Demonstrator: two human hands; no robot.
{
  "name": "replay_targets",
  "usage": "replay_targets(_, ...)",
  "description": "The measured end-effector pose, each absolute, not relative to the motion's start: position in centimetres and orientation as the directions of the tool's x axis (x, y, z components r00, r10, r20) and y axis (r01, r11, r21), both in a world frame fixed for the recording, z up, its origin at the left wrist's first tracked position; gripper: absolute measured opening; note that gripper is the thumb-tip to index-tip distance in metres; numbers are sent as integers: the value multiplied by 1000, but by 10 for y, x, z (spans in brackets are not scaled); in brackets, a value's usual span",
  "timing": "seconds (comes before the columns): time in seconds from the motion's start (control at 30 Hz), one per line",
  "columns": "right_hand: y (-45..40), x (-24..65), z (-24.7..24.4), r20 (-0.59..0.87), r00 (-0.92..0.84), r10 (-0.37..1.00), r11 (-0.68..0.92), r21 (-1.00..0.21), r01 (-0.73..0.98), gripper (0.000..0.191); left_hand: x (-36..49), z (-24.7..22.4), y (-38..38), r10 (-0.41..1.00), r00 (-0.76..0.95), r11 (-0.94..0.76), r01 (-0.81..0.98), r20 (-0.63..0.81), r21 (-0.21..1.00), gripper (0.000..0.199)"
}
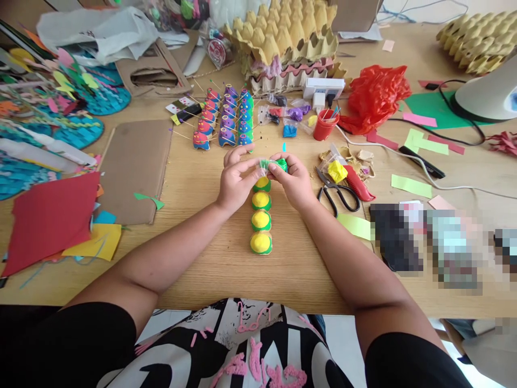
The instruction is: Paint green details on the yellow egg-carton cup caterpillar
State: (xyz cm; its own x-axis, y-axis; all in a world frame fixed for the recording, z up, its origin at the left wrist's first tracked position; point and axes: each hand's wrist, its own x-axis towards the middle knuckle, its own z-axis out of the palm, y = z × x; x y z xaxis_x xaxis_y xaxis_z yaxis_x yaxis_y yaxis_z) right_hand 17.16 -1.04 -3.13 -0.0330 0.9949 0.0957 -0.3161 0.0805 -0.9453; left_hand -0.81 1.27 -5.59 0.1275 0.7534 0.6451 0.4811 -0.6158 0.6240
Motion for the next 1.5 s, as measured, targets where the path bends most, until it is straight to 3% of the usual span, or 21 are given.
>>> replay_targets(0.33,-13,173,-21,39,-138,990,-9,-945,-327,54,-9,-52,8,703,176,-672,480,689,563,32)
replay_targets(0.57,-13,173,-22,-28,-228,973,-116,-917,-381,56,-9,-53,8,705,133,-669,451,697,590,29)
replay_targets(0.73,-14,168,-23,-95,-177,980,-170,-861,-479,56,-8,-54,10,694,102,-677,428,713,598,24)
replay_targets(0.9,-16,166,-20,-83,-101,991,-125,-831,-542,50,-5,-55,11,689,50,-695,329,723,640,26)
replay_targets(1.0,-13,168,-21,-43,-8,999,-40,-829,-558,49,-1,-57,10,782,-20,-607,205,624,768,34)
replay_targets(1.1,-7,173,-25,-6,126,992,66,-827,-558,46,3,-56,13,898,-137,-425,-29,417,905,43)
replay_targets(1.2,-1,180,-28,-24,251,968,131,-803,-581,46,3,-54,20,944,-242,-288,-266,226,920,52)
replay_targets(1.27,1,183,-29,-38,271,962,136,-792,-595,50,2,-54,24,947,-268,-266,-331,180,905,60)
replay_targets(1.37,-2,180,-27,-15,190,982,100,-810,-577,52,2,-56,25,944,-219,-307,-310,247,900,62)
replay_targets(1.5,-7,173,-26,35,54,998,59,-843,-535,50,2,-62,18,888,-116,-457,-115,445,882,56)
